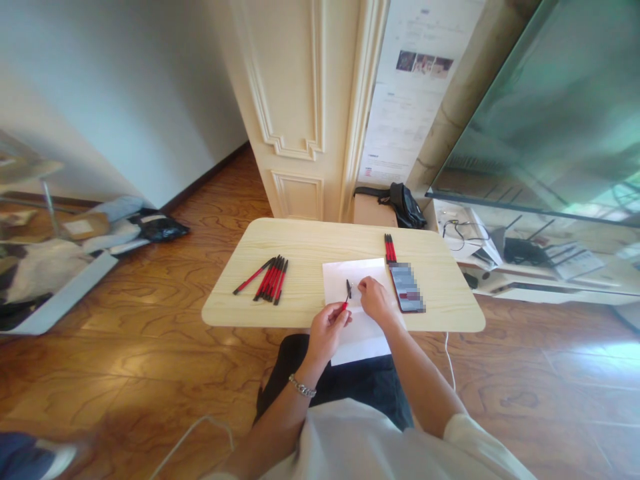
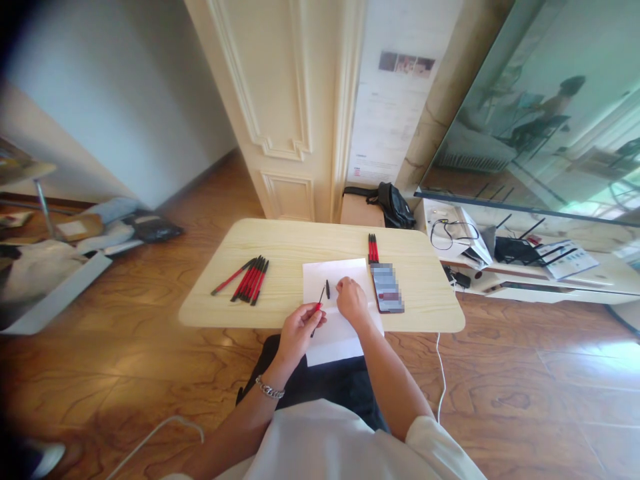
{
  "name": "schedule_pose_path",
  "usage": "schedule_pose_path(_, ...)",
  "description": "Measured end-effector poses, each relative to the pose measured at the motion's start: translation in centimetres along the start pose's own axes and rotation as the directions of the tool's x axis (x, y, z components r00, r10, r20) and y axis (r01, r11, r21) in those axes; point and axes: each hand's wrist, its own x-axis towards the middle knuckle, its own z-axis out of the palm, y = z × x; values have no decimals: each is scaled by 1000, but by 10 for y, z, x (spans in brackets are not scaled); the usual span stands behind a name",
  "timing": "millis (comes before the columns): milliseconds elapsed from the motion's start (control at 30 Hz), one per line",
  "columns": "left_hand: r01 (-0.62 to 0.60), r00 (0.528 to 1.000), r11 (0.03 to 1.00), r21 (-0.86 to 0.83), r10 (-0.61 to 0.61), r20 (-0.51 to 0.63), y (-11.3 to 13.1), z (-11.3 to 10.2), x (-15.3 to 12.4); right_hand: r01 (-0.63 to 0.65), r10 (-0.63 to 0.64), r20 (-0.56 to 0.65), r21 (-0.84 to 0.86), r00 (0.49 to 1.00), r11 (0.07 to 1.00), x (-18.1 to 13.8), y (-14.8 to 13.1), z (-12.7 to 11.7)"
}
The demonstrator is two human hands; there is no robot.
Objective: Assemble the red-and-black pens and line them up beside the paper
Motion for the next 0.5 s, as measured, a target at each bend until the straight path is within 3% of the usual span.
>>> schedule_pose_path(100, -1, 1000, 1000, 2, 1, 7, 0, 2, 0, -28, 19, 25, 377, 999, 926, -2, 6, -4)
schedule_pose_path(233, -23, 999, 1000, -4, 23, 34, -2, 6, 1, -69, 25, 69, 757, 997, 650, -10, 1, -15)
schedule_pose_path(367, -38, 997, 999, -7, 38, 60, -2, 9, 0, -80, 30, 75, 904, 997, 420, -21, -15, -28)
schedule_pose_path(500, -53, 996, 999, 6, 53, 70, 1, 9, -3, -94, 53, 80, 926, 995, 366, -26, -26, -34)
